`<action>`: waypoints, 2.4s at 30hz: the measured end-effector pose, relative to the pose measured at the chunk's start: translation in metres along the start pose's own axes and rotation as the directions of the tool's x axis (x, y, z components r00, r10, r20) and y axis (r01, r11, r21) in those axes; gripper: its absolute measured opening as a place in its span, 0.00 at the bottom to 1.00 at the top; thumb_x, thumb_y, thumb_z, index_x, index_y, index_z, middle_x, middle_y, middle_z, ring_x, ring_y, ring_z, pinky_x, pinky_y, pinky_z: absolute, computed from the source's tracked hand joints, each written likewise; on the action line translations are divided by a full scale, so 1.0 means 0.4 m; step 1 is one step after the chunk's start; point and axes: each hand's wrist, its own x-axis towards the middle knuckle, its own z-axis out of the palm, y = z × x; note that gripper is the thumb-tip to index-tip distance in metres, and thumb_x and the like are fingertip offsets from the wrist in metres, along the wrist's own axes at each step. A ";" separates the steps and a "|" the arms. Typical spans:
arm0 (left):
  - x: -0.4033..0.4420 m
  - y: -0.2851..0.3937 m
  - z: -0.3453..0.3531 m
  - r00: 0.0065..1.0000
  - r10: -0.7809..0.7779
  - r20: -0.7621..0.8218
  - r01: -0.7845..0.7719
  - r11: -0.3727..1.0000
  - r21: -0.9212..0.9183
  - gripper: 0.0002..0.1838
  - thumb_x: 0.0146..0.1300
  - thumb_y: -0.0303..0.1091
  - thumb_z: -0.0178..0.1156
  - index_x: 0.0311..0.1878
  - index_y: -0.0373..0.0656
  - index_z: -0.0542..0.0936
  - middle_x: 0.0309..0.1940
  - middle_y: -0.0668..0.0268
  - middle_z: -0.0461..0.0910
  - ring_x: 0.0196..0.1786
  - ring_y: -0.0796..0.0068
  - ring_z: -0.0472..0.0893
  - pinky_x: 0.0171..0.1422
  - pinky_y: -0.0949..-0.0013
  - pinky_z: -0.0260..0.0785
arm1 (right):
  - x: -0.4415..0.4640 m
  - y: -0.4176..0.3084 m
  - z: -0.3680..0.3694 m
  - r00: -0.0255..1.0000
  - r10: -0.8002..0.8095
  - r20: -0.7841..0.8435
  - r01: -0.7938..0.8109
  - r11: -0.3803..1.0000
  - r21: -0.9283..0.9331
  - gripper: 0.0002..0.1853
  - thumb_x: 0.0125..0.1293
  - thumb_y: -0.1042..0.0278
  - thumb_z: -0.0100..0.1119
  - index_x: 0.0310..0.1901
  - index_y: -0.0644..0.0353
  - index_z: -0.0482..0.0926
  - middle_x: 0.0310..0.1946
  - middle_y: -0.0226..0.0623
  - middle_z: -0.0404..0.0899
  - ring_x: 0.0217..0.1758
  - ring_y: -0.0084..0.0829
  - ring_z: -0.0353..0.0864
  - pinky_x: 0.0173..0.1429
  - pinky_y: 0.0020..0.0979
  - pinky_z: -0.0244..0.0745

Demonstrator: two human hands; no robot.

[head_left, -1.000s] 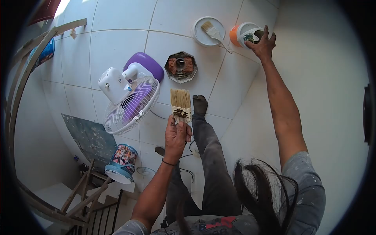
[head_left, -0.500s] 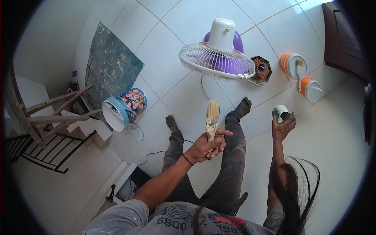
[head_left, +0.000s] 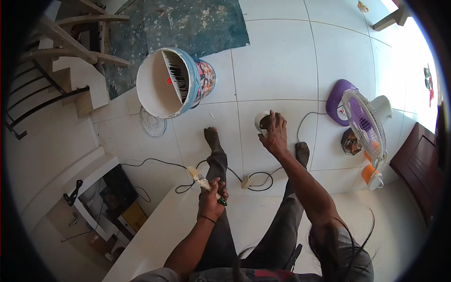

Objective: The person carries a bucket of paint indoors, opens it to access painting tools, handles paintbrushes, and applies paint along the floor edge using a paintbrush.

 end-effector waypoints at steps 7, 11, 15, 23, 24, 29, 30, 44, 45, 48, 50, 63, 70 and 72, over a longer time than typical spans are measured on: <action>0.288 0.176 -0.188 0.990 0.049 -0.134 -0.087 0.952 -0.293 0.17 0.74 0.40 0.64 0.62 0.52 0.77 0.50 0.68 0.82 0.41 0.75 0.79 0.45 0.71 0.76 | 0.554 -0.142 0.378 0.992 -0.120 0.044 0.126 0.973 -0.192 0.59 0.51 0.66 0.79 0.80 0.61 0.48 0.71 0.54 0.58 0.75 0.57 0.58 0.74 0.53 0.65; 0.365 0.277 -0.203 0.993 0.072 -0.091 -0.102 0.911 -0.399 0.23 0.73 0.41 0.65 0.68 0.52 0.73 0.54 0.67 0.81 0.42 0.76 0.80 0.45 0.73 0.76 | 0.728 -0.198 0.432 0.991 -0.132 -0.026 0.118 0.948 -0.295 0.59 0.51 0.68 0.79 0.80 0.60 0.49 0.71 0.51 0.60 0.75 0.55 0.59 0.76 0.50 0.63; 0.387 0.350 -0.190 0.994 0.029 -0.105 -0.072 0.899 -0.432 0.25 0.72 0.41 0.67 0.69 0.52 0.72 0.56 0.67 0.80 0.42 0.76 0.81 0.45 0.73 0.76 | 0.779 -0.194 0.449 0.986 -0.164 0.019 0.159 0.912 -0.377 0.58 0.54 0.67 0.78 0.80 0.60 0.47 0.75 0.54 0.57 0.80 0.57 0.53 0.79 0.53 0.58; 0.384 0.464 -0.250 0.999 0.049 -0.022 -0.053 0.894 -0.445 0.27 0.72 0.40 0.67 0.71 0.51 0.71 0.59 0.63 0.78 0.49 0.74 0.80 0.51 0.72 0.75 | 0.443 -0.442 0.326 0.748 0.520 0.414 -0.562 0.164 0.811 0.28 0.83 0.54 0.43 0.75 0.64 0.63 0.74 0.47 0.67 0.78 0.47 0.65 0.76 0.54 0.64; 0.374 0.482 -0.268 0.999 0.037 -0.005 -0.036 0.888 -0.458 0.27 0.72 0.39 0.67 0.71 0.50 0.71 0.60 0.63 0.77 0.50 0.73 0.80 0.53 0.70 0.76 | 0.409 -0.469 0.327 0.701 0.550 0.454 -0.581 0.070 0.811 0.28 0.83 0.53 0.41 0.75 0.64 0.63 0.74 0.47 0.67 0.77 0.46 0.66 0.76 0.54 0.63; 0.311 0.636 -0.341 0.997 0.082 -0.012 -0.080 0.912 -0.402 0.25 0.75 0.36 0.63 0.72 0.50 0.70 0.64 0.61 0.75 0.53 0.71 0.79 0.58 0.67 0.78 | 0.335 -0.466 0.417 0.597 0.641 0.482 -0.605 -0.034 0.795 0.30 0.82 0.47 0.43 0.71 0.65 0.67 0.70 0.49 0.71 0.73 0.48 0.71 0.72 0.56 0.68; 0.285 0.668 -0.337 0.993 0.096 -0.071 -0.116 0.917 -0.382 0.25 0.74 0.35 0.63 0.70 0.48 0.70 0.60 0.61 0.77 0.53 0.70 0.79 0.57 0.68 0.76 | 0.318 -0.457 0.436 0.572 0.674 0.469 -0.629 -0.007 0.777 0.29 0.81 0.47 0.46 0.68 0.65 0.68 0.66 0.49 0.73 0.69 0.46 0.74 0.69 0.55 0.72; 0.160 0.543 -0.353 0.916 0.209 -0.341 -0.244 0.968 -0.062 0.21 0.77 0.37 0.58 0.68 0.40 0.72 0.59 0.55 0.78 0.60 0.65 0.80 0.68 0.64 0.76 | -0.050 0.500 0.082 0.513 0.824 -0.241 -0.842 0.538 0.043 0.25 0.67 0.72 0.51 0.65 0.68 0.74 0.48 0.49 0.83 0.49 0.36 0.84 0.52 0.35 0.80; 0.173 0.538 -0.338 0.917 0.208 -0.341 -0.237 0.971 -0.045 0.21 0.77 0.37 0.58 0.68 0.40 0.72 0.59 0.55 0.78 0.60 0.65 0.80 0.68 0.64 0.76 | -0.047 0.527 0.016 0.535 0.790 -0.300 -0.838 0.540 -0.072 0.29 0.64 0.75 0.50 0.68 0.68 0.73 0.55 0.56 0.83 0.59 0.43 0.84 0.63 0.37 0.78; 0.224 0.540 -0.333 0.838 0.207 -0.505 -0.263 0.964 -0.040 0.21 0.77 0.37 0.59 0.69 0.41 0.73 0.61 0.54 0.78 0.59 0.63 0.81 0.67 0.63 0.78 | -0.032 0.685 -0.107 0.535 0.807 -0.250 -0.843 0.529 -0.098 0.33 0.58 0.76 0.49 0.69 0.72 0.71 0.68 0.62 0.73 0.75 0.52 0.69 0.79 0.41 0.62; 0.243 0.535 -0.327 0.840 0.076 -0.538 -0.236 0.943 -0.236 0.21 0.76 0.36 0.59 0.69 0.42 0.74 0.62 0.54 0.79 0.59 0.63 0.82 0.66 0.62 0.80 | -0.039 0.822 -0.131 0.581 0.771 -0.261 -0.813 0.563 -0.149 0.36 0.57 0.75 0.49 0.71 0.73 0.67 0.72 0.63 0.67 0.78 0.53 0.64 0.81 0.42 0.59; 0.244 0.447 -0.231 0.869 0.173 -0.463 -0.186 0.982 0.019 0.19 0.78 0.35 0.57 0.66 0.38 0.72 0.60 0.46 0.78 0.62 0.55 0.81 0.70 0.53 0.79 | -0.003 1.100 -0.138 0.585 0.740 -0.333 -0.810 0.556 -0.188 0.48 0.55 0.73 0.51 0.82 0.57 0.49 0.80 0.64 0.46 0.84 0.65 0.39 0.87 0.50 0.42; 0.245 0.387 -0.197 0.834 0.160 -0.528 -0.153 0.987 0.059 0.20 0.78 0.39 0.58 0.66 0.41 0.73 0.59 0.52 0.81 0.60 0.61 0.83 0.64 0.58 0.81 | 0.076 0.977 -0.124 0.509 0.830 -0.227 -0.858 0.467 -0.214 0.47 0.59 0.74 0.52 0.83 0.34 0.54 0.84 0.53 0.34 0.86 0.61 0.31 0.83 0.53 0.52; 0.245 0.378 -0.195 0.820 0.181 -0.543 -0.164 0.983 0.080 0.20 0.78 0.40 0.58 0.66 0.42 0.73 0.59 0.53 0.81 0.60 0.61 0.84 0.64 0.58 0.81 | 0.076 1.000 -0.111 0.506 0.821 -0.264 -0.863 0.480 -0.160 0.47 0.60 0.74 0.52 0.82 0.32 0.54 0.84 0.53 0.34 0.86 0.62 0.30 0.83 0.54 0.53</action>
